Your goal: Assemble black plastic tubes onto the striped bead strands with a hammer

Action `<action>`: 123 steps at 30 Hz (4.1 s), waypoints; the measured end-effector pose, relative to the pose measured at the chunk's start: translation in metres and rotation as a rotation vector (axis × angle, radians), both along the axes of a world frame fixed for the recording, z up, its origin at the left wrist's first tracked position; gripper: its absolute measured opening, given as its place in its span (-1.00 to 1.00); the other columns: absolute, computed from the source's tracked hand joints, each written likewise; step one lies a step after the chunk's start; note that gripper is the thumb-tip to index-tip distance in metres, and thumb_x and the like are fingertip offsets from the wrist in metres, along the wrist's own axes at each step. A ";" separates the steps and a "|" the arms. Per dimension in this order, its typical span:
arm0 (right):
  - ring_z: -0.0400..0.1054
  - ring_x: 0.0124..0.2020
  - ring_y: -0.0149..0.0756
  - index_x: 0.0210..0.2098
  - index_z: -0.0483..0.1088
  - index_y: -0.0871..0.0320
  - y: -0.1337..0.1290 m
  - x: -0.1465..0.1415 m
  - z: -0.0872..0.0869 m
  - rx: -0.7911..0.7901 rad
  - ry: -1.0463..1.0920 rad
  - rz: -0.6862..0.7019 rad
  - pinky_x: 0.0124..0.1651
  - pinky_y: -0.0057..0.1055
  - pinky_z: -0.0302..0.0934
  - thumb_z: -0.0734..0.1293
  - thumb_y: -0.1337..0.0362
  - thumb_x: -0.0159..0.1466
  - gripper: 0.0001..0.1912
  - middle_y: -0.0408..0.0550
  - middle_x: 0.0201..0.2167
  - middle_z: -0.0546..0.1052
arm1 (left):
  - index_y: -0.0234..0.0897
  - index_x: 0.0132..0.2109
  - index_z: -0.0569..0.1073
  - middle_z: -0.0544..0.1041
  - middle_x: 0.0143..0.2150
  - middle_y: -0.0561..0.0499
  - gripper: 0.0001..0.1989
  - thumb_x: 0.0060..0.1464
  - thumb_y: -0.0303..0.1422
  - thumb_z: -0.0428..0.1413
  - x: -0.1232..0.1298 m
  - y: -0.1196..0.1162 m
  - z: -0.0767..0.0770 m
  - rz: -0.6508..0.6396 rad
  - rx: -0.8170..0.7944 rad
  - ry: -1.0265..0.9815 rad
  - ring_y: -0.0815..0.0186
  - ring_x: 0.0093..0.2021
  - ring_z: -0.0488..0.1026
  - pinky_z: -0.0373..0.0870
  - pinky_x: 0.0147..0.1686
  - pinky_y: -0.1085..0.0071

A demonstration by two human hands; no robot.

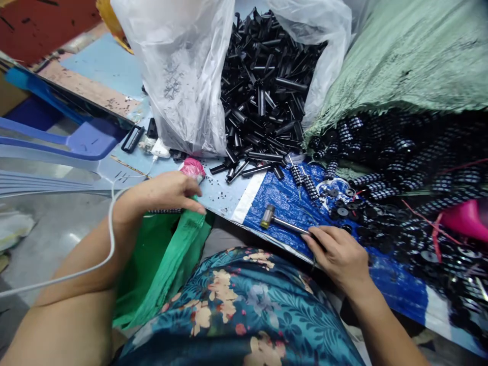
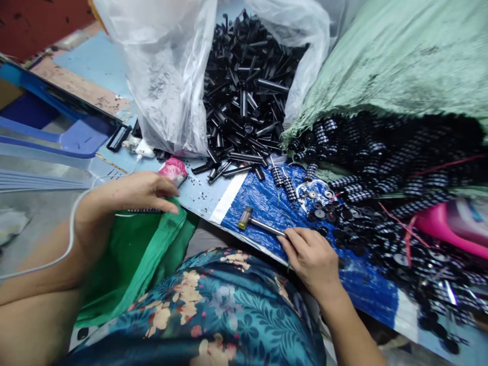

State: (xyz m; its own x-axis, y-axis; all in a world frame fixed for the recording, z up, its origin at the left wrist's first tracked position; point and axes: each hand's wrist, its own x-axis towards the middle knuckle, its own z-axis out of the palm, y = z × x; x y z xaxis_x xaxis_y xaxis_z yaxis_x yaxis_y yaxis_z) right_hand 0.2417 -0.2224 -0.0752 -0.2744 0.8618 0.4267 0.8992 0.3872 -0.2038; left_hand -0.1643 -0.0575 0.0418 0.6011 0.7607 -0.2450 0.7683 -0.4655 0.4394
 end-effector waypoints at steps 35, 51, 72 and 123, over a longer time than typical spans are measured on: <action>0.40 -0.29 -0.26 -0.18 0.43 0.12 0.089 0.029 0.037 0.030 0.843 -0.485 -0.19 -0.30 0.32 0.32 -0.13 0.28 -0.58 -0.04 -0.27 0.53 | -0.23 -0.17 0.27 0.46 -0.54 0.17 -0.76 0.05 -0.33 0.16 0.166 -0.033 -0.061 0.604 -0.909 -1.166 0.49 -0.69 0.25 0.12 -0.65 0.58; 0.41 -0.41 -0.37 -0.15 0.41 0.06 0.046 -0.072 0.043 -0.397 1.907 -0.356 -0.31 -0.38 0.39 0.23 -0.21 0.33 -0.53 -0.16 -0.39 0.48 | -0.29 -0.29 0.48 0.48 -0.37 0.06 -0.71 0.00 -0.18 0.33 0.214 -0.079 -0.063 0.342 -0.463 -1.039 0.40 -0.39 0.36 0.29 -0.35 0.44; 0.27 0.32 0.10 0.48 -0.11 0.18 0.021 -0.046 0.032 0.229 0.339 0.119 0.23 0.05 0.39 0.50 0.17 0.19 0.05 0.29 0.36 0.24 | -0.30 -0.38 0.39 0.29 -0.50 0.12 -0.50 0.14 0.10 0.15 0.207 -0.084 -0.060 0.528 -0.689 -1.147 0.45 -0.48 0.19 0.17 -0.46 0.46; 0.46 -0.31 -0.32 0.00 0.44 0.20 0.017 -0.037 0.018 0.017 0.203 0.233 -0.18 -0.40 0.34 0.33 0.38 0.36 -0.78 0.00 -0.28 0.58 | -0.28 -0.38 0.45 0.37 -0.51 0.12 -0.83 -0.04 -0.28 0.24 0.090 0.017 -0.036 -0.158 -0.159 -0.027 0.40 -0.51 0.22 0.05 -0.47 0.42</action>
